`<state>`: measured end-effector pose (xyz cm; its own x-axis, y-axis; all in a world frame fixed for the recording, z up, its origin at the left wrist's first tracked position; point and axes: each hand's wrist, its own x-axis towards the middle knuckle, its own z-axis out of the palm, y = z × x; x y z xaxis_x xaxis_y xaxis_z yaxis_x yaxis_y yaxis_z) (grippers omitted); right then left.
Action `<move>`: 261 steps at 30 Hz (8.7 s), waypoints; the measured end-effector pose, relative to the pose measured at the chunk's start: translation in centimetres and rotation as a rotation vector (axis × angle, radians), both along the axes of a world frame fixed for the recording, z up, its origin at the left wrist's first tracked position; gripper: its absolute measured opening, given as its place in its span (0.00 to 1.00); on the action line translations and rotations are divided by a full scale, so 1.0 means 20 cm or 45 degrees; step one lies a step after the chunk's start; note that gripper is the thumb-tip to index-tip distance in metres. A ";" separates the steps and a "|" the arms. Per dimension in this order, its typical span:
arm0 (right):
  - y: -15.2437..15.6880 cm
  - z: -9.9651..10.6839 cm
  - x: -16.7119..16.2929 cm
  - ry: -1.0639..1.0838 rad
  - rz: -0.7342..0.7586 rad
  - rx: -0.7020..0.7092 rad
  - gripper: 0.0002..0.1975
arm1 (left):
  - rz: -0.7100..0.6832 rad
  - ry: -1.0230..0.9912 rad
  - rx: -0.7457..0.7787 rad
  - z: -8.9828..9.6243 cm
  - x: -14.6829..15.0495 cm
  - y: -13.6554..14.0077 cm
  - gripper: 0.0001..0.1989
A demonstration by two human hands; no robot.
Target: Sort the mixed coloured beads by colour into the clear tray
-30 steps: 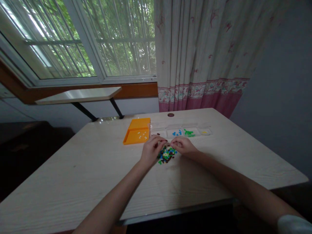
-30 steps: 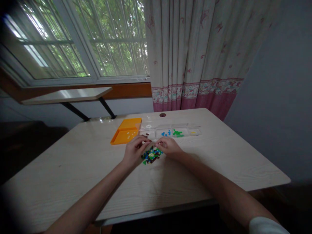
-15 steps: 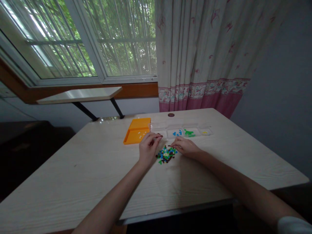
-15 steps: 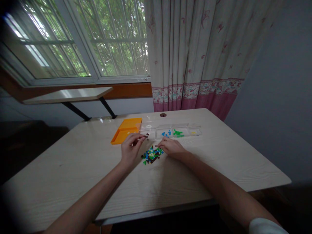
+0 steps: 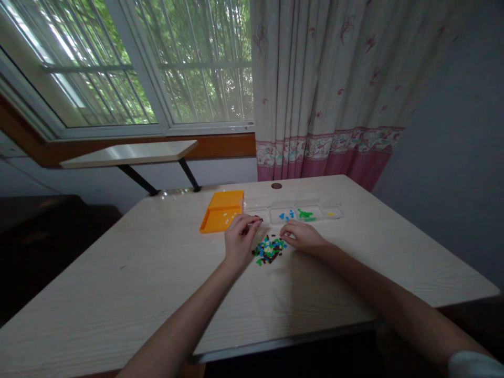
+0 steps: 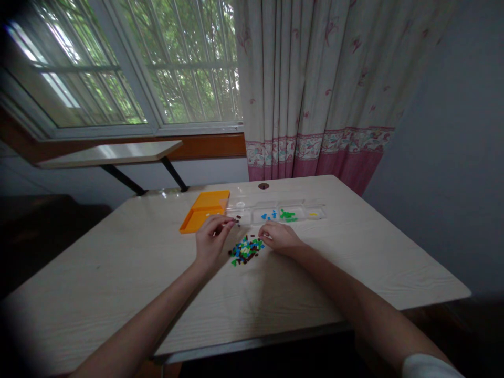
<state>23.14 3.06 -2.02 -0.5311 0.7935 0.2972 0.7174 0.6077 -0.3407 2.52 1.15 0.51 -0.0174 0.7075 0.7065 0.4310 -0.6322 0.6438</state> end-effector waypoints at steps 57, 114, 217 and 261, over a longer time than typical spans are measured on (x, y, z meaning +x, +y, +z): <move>-0.04 0.02 -0.07 0.427 0.109 0.261 0.08 | -0.466 0.113 -0.629 -0.08 0.05 0.04 0.12; -0.06 0.14 0.03 0.490 0.072 0.926 0.03 | -0.010 1.244 -0.351 -0.09 -0.10 0.10 0.11; -0.11 0.01 -0.09 0.113 0.046 0.754 0.07 | -0.781 -0.145 -0.947 -0.09 0.03 0.05 0.16; -0.08 0.02 -0.10 1.046 -0.099 -0.178 0.14 | -0.366 0.097 -0.312 0.00 0.03 -0.01 0.07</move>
<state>21.08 1.51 -1.58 -0.1306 0.8771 0.4622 0.2460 0.4803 -0.8419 3.08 0.94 0.49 0.2525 0.8238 0.5075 0.3106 -0.5658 0.7638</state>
